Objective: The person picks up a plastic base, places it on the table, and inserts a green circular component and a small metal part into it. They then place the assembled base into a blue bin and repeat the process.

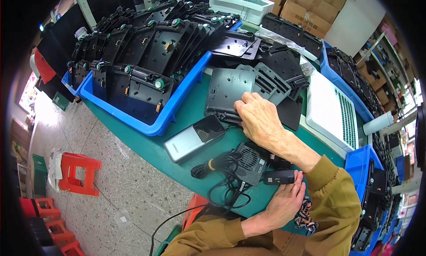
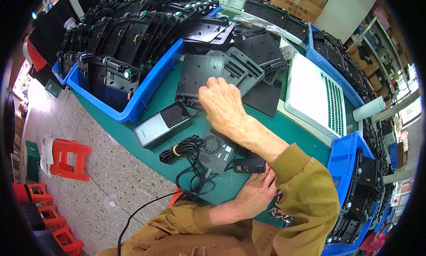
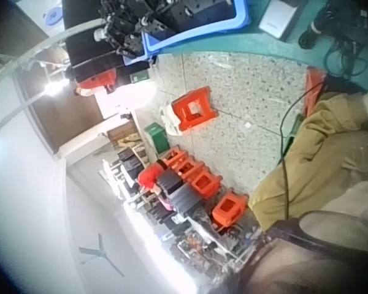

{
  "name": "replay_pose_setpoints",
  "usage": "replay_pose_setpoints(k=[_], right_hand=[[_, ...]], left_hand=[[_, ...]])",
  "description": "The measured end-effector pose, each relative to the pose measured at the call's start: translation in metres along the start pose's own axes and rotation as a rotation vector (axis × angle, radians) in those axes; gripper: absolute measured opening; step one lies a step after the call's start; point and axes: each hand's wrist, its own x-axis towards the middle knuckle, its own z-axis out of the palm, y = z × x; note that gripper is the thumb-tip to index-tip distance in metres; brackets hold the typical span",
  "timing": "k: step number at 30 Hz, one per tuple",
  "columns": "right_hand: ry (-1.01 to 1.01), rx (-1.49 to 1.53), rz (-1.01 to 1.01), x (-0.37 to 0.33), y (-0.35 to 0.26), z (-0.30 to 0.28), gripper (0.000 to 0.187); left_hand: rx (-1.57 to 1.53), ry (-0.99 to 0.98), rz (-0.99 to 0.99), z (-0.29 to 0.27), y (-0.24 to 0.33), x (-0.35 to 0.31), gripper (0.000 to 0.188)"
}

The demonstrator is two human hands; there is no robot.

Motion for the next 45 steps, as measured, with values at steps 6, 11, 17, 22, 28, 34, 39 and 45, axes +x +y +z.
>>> replay_pose_setpoints(k=[6, 11, 17, 22, 28, 34, 39, 45], right_hand=[[0.062, 0.101, 0.083, -0.009, 0.007, -0.027, 0.029], [0.167, 0.437, 0.274, -0.049, 0.017, -0.081, 0.026], [0.384, 1.089, 0.904, -0.133, 0.035, -0.157, 0.031], [0.584, 1.532, 1.237, -0.203, 0.046, -0.139, 0.024], [0.563, 1.75, 1.372, -0.219, 0.008, -0.122, 0.023], [0.396, 1.762, 1.355, -0.208, -0.021, -0.116, 0.025], [0.242, 1.674, 1.192, -0.215, -0.014, -0.132, 0.023], [0.432, 0.435, 0.807, -0.231, 0.047, -0.139, 0.037]], left_hand=[[-0.021, 0.014, 0.013, 0.002, -0.003, -0.001, 0.051], [0.107, -0.129, 0.017, 0.0, -0.005, 0.001, 0.053], [0.123, -0.115, 0.026, -0.004, -0.006, 0.003, 0.057], [0.077, -0.093, 0.02, -0.006, -0.004, 0.005, 0.067], [-0.134, -0.053, -0.045, -0.017, 0.007, 0.016, 0.091], [-0.44, 0.015, -0.147, 0.002, 0.008, 0.031, 0.08], [-0.69, 0.454, -0.243, -0.004, 0.025, 0.048, 0.061], [-0.642, 0.349, -0.32, -0.009, 0.014, 0.048, 0.059]])
